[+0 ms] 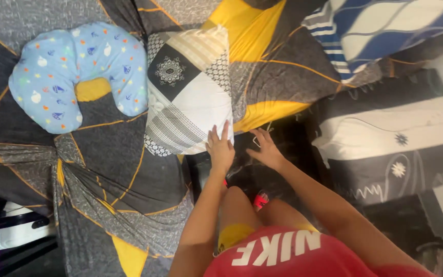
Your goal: The person organizes and tidies various items in a bedroom, including pillows, slippers, and personal belongings.
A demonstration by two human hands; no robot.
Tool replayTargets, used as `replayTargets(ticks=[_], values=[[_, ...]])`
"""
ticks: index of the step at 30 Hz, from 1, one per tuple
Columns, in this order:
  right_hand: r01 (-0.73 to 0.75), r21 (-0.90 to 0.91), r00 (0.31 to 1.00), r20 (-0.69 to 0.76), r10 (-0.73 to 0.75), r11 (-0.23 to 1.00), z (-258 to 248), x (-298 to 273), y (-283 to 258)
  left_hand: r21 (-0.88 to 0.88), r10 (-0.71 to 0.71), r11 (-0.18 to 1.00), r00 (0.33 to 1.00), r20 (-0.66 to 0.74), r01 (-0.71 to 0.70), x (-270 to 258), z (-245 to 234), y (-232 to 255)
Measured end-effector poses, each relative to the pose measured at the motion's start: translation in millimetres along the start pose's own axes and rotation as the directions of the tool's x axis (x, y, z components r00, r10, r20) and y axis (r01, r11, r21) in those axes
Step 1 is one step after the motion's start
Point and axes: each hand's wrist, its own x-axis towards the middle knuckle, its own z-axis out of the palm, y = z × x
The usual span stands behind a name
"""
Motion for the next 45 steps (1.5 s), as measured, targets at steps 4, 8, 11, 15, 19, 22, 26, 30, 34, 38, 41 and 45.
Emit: replayTargets(ticks=[4, 8, 11, 15, 19, 22, 26, 30, 34, 38, 41, 45], values=[[-0.286, 0.175, 0.955, 0.127, 0.267, 0.942, 71.3, 73.5, 47.8, 0.063, -0.127, 0.99, 0.99, 0.059, 0.123, 50.8, 34.4, -68.2], [-0.267, 0.194, 0.964, 0.064, 0.259, 0.944, 166.1, 132.0, 122.1, 0.027, -0.295, 0.955, 0.955, -0.04, 0.296, 92.6, 88.8, -170.4], [-0.368, 0.296, 0.925, 0.025, 0.378, 0.881, 202.3, 153.1, 133.4, -0.161, -0.467, 0.882, 0.864, -0.188, 0.442, 104.2, 126.8, -244.0], [-0.592, 0.535, 0.785, 0.212, 0.582, 0.603, 209.0, 152.5, 108.6, -0.788, -0.611, 0.584, 0.745, -0.269, 0.195, 94.9, 172.1, -313.9], [-0.479, 0.689, 0.834, 0.166, 0.526, 0.543, 234.8, 158.2, 122.7, -0.883, -0.761, -0.2, 0.501, 0.413, 0.424, 91.3, 106.3, -231.0], [-0.422, 0.777, 0.848, 0.156, 0.507, 0.467, 227.6, 158.4, 108.0, -0.943, -0.621, -0.296, 0.718, 0.314, 0.156, 99.0, 135.6, -257.0], [-0.369, 0.864, 0.841, 0.152, 0.52, 0.343, 213.4, 167.3, 61.6, -0.897, -0.521, -0.439, 0.827, 0.213, -0.045, 118.8, 139.2, -271.0], [-0.278, 0.942, 0.862, 0.157, 0.482, 0.189, 155.6, 181.5, -10.9, -0.934, -0.616, -0.329, 0.781, 0.102, -0.138, 135.3, 33.5, -200.0], [-0.351, 0.923, 0.833, 0.229, 0.503, 0.161, 107.6, 178.3, -89.0, -0.946, -0.616, -0.26, 0.788, 0.006, -0.196, 137.0, -103.3, -103.5], [-0.348, 0.848, 0.883, 0.44, 0.163, -0.399, 96.9, 124.6, -151.5, -0.942, -0.556, 0.204, 0.76, -0.337, -0.268, 131.2, -184.4, -57.4], [-0.573, 0.739, 0.8, 0.598, -0.045, -0.354, 122.3, 91.7, -135.1, -0.813, -0.382, 0.545, 0.804, -0.457, -0.203, 131.7, -212.5, -41.4], [-0.681, 0.732, 0.726, 0.674, 0.136, 0.008, 142.1, 82.1, -85.2, -0.542, -0.163, 0.836, 0.903, -0.397, -0.087, 139.1, -226.6, -29.7]])
